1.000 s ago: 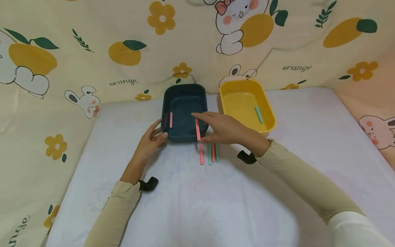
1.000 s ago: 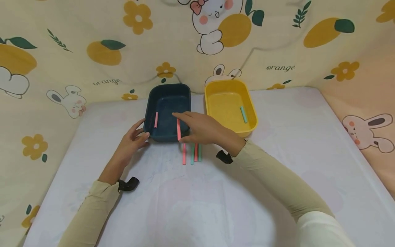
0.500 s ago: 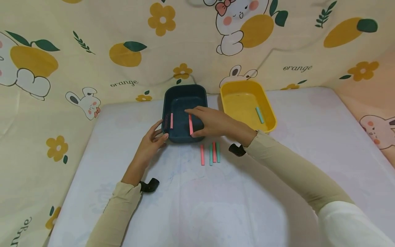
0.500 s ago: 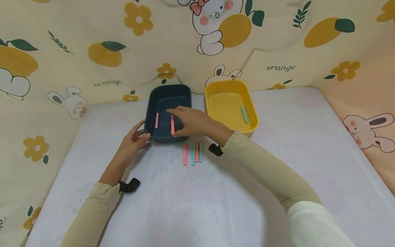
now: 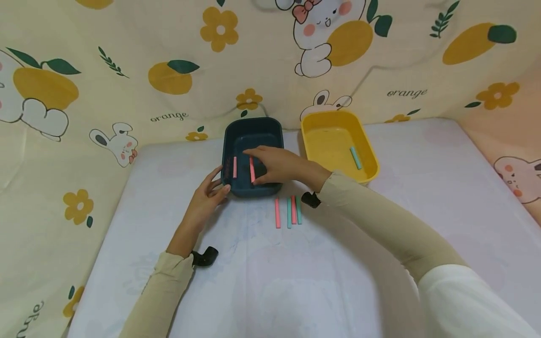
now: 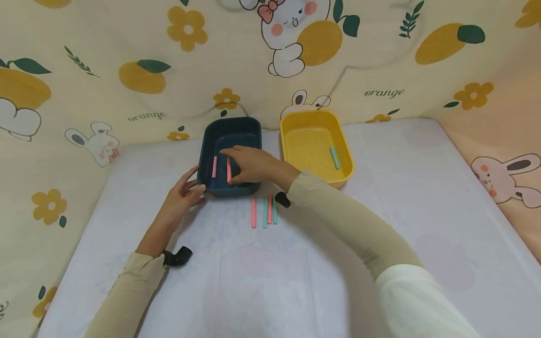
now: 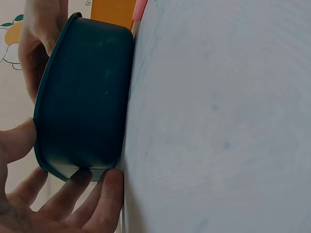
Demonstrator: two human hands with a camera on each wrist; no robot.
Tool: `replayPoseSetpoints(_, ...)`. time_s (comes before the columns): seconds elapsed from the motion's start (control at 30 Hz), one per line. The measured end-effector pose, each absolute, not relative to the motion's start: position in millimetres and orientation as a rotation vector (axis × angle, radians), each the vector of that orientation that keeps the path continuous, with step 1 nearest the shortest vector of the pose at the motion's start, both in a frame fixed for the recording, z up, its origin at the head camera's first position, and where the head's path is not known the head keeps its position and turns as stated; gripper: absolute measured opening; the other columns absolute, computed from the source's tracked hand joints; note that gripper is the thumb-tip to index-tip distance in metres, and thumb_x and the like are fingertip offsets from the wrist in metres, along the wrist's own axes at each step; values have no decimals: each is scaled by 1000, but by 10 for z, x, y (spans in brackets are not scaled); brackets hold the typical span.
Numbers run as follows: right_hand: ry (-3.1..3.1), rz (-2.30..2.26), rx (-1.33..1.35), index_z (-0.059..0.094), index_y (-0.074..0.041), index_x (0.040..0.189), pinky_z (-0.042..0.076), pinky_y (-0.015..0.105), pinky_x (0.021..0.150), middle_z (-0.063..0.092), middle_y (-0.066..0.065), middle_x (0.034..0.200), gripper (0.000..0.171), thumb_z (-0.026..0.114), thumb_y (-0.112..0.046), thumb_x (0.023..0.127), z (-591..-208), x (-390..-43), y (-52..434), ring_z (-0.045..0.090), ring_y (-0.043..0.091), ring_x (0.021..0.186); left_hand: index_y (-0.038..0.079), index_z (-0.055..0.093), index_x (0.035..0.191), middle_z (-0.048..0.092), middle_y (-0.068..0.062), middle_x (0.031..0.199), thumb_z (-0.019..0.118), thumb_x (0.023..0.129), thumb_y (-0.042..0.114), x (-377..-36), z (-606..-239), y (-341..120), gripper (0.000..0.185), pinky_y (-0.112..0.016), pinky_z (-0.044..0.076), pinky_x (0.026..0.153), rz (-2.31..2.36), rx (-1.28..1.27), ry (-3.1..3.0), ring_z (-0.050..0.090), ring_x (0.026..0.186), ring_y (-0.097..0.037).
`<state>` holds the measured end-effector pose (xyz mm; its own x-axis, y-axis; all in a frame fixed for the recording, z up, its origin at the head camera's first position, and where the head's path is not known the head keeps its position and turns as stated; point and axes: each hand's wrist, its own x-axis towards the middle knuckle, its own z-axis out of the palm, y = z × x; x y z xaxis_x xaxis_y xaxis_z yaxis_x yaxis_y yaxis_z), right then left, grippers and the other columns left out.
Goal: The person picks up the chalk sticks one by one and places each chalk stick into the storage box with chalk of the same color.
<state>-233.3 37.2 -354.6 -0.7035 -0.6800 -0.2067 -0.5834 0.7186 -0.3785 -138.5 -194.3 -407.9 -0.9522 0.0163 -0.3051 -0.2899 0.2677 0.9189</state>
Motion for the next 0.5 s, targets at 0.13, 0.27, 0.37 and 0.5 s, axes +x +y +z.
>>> replayPoseSetpoints(0.13, 2575, -385, -979, 27, -25, 158, 38, 53, 116, 32, 12, 162, 87, 73, -50, 87, -3600, -2375, 286, 38, 30, 146, 43, 28, 154, 38, -11, 159, 63, 99, 30, -1365, -4106, -1956, 67, -47, 48, 108, 1746, -241, 2279, 49, 139, -30)
replayPoseSetpoints(0.27, 2578, -399, -976, 24, -24, 158, 36, 52, 118, 32, 11, 162, 89, 73, -47, 88, -3649, -2430, 211, 38, 30, 146, 44, 28, 154, 38, -10, 159, 62, 99, 30, -1362, -4116, -1962, 67, -48, 48, 108, 1751, -230, 2276, 48, 139, -30)
replayPoseSetpoints(0.37, 2586, -418, -980, 21, -22, 159, 36, 50, 118, 34, 12, 161, 93, 75, -46, 87, -3676, -2474, 163, 39, 30, 146, 44, 27, 154, 38, -10, 159, 62, 99, 31, -1371, -4112, -1961, 67, -48, 47, 109, 1755, -222, 2278, 48, 139, -30)
replayPoseSetpoints(0.5, 2583, -442, -965, 20, -20, 159, 35, 50, 119, 35, 12, 160, 95, 76, -43, 86, -3690, -2517, 111, 40, 30, 145, 43, 28, 155, 39, -10, 159, 62, 99, 31, -1383, -4102, -1958, 67, -49, 47, 109, 1765, -216, 2272, 48, 139, -30)
